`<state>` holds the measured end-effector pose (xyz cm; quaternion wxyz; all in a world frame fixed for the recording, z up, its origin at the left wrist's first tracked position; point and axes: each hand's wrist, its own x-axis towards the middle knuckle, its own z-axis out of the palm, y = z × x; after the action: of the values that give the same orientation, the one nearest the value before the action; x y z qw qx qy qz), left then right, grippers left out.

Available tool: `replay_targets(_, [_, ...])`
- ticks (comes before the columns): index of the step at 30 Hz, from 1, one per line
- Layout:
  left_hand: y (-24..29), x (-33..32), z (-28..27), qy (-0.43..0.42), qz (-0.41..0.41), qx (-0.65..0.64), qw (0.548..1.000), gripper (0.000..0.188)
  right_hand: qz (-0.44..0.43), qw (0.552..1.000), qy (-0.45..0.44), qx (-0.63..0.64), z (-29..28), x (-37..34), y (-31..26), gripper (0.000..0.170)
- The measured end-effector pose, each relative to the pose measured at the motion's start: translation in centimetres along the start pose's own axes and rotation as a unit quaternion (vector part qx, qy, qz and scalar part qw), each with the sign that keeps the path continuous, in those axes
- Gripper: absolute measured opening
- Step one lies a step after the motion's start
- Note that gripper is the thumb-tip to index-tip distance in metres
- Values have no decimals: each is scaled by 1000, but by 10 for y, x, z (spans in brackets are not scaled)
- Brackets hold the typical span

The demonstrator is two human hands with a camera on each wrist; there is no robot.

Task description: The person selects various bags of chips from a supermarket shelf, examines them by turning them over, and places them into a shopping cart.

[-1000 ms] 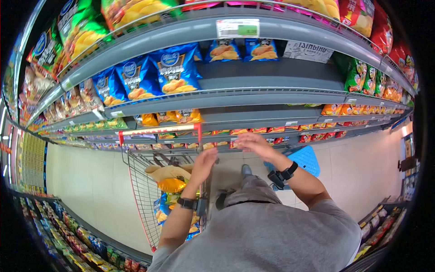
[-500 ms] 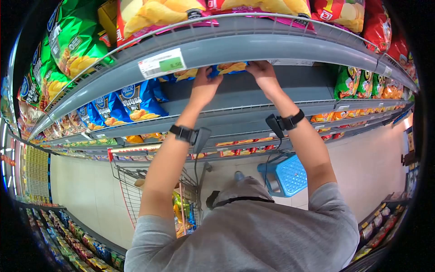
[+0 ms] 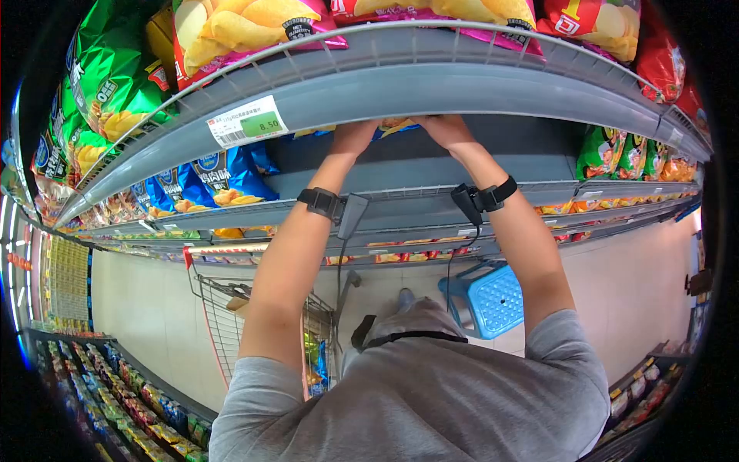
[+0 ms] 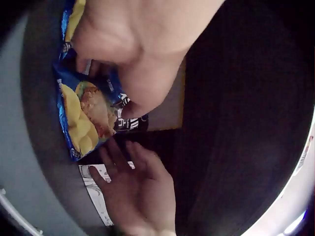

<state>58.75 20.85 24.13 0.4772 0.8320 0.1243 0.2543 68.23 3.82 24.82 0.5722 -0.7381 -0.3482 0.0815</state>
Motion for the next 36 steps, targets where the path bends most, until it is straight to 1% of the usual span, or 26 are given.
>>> replay_targets(2, [3, -3, 0, -19, -12, -21, 1000, 57, -9, 1000, -3, 7, -2, -5, -1, 34])
replay_targets(5, [4, -2, 2, -30, -8, -24, 999, 58, -5, 994, -51, 99, 2, -5, 15, 40])
replay_targets(8, [2, -2, 2, -35, 10, -8, 999, 57, -1, 992, -52, 112, 3, -5, 22, 40])
replay_targets(11, [-10, 5, 12, -28, 12, -16, 999, 55, 36, 993, -89, 65, 0, -14, 4, 41])
replay_targets(15, [0, 3, 15, -8, -9, -17, 1000, 55, -8, 991, -86, 104, 2, -24, 0, 44])
replay_targets(18, [13, -4, 15, 6, -33, -51, 998, 58, -29, 990, -89, 109, 0, -28, 3, 47])
replay_targets(20, [10, -5, 15, 17, -26, -71, 997, 60, -43, 988, -96, 110, -3, -33, 4, 47])
replay_targets(23, [14, -8, 14, 37, -20, -72, 996, 60, -57, 993, -57, 89, -2, -37, 19, 53])
replay_targets(24, [21, -10, 12, 45, -18, -68, 997, 60, -44, 995, -28, 90, -5, -39, 17, 54])
replay_targets(26, [34, -15, 4, 35, -48, -109, 992, 57, -16, 995, 30, 92, -15, -46, 10, 56])
replay_targets(27, [37, -19, 0, 30, -64, -129, 989, 56, -30, 993, 19, 112, -21, -47, 2, 56])
replay_targets(29, [31, -28, -4, -7, -82, -215, 973, 58, -55, 987, -1, 153, -35, -54, -12, 58])
replay_targets(30, [30, -32, -6, -25, -90, -257, 962, 59, -33, 993, -29, 108, -43, -59, -8, 61])
replay_targets(31, [37, -42, -10, -61, -128, -266, 954, 60, 12, 984, -67, 166, -45, -67, -15, 63])
replay_targets(33, [55, -75, -19, -132, -203, -281, 929, 63, 100, 944, -144, 279, -46, -92, -32, 67])
replay_targets(34, [60, -93, -21, -134, -169, -276, 937, 63, 92, 947, -136, 276, -41, -104, -28, 71])
replay_targets(35, [61, -111, -23, -136, -136, -271, 943, 63, 68, 946, -143, 283, -37, -116, -40, 72])
replay_targets(36, [54, -128, -24, -123, -132, -257, 949, 62, 69, 944, -148, 288, -30, -128, -41, 72])
